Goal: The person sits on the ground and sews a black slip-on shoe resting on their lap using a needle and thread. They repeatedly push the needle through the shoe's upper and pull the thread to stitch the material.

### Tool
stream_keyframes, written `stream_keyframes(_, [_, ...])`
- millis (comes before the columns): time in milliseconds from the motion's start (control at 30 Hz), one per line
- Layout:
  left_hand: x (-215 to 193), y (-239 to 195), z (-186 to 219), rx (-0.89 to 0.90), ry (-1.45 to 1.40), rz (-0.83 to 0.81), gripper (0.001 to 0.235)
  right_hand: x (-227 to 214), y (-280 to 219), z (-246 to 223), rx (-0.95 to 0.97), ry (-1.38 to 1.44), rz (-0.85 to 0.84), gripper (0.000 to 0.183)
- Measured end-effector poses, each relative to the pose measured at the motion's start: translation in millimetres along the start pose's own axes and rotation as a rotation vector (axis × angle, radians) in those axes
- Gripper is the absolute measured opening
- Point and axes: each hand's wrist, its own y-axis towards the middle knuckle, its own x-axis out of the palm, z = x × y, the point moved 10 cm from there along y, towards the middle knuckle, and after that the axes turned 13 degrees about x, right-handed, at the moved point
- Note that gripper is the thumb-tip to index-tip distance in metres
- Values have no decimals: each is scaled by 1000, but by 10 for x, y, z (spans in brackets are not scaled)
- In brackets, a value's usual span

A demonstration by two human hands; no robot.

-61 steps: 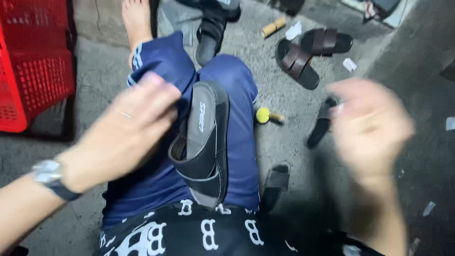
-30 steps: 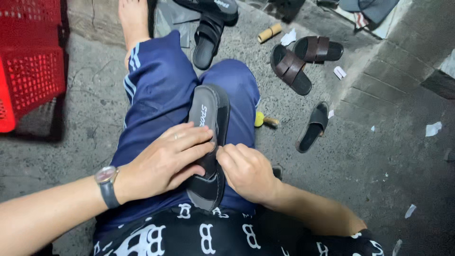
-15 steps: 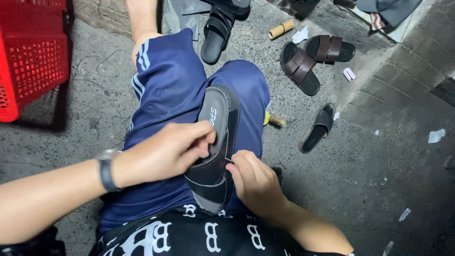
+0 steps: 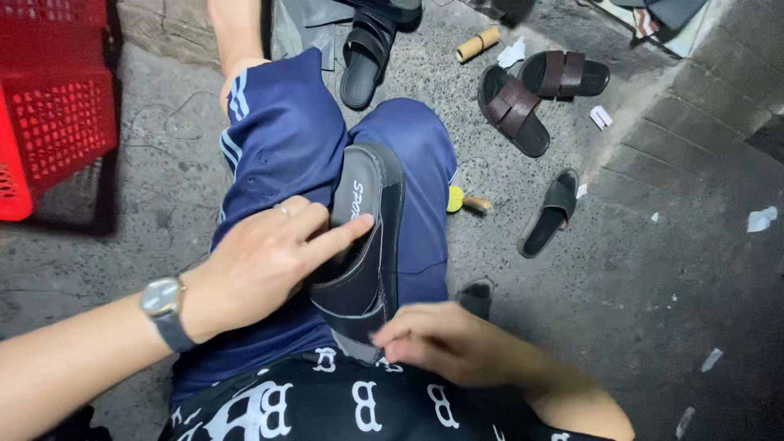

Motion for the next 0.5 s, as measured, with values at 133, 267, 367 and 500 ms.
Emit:
stream_keyframes(133, [-171, -142, 9, -51, -134, 59, 59, -340, -219, 136, -243, -502, 713, 10])
stream_keyframes(267, [-154, -236, 40, -54, -122, 78, 56, -348, -283, 401, 32, -1085, 557, 50])
stream_keyframes(367, [-120, -344, 40, -86, -108, 79, 57, -338, -700, 173, -50, -1223, 495, 52])
stream_keyframes(500, [-66, -320, 54, -93, -119, 105, 57, -451, -1222, -3, -173, -667, 682, 24])
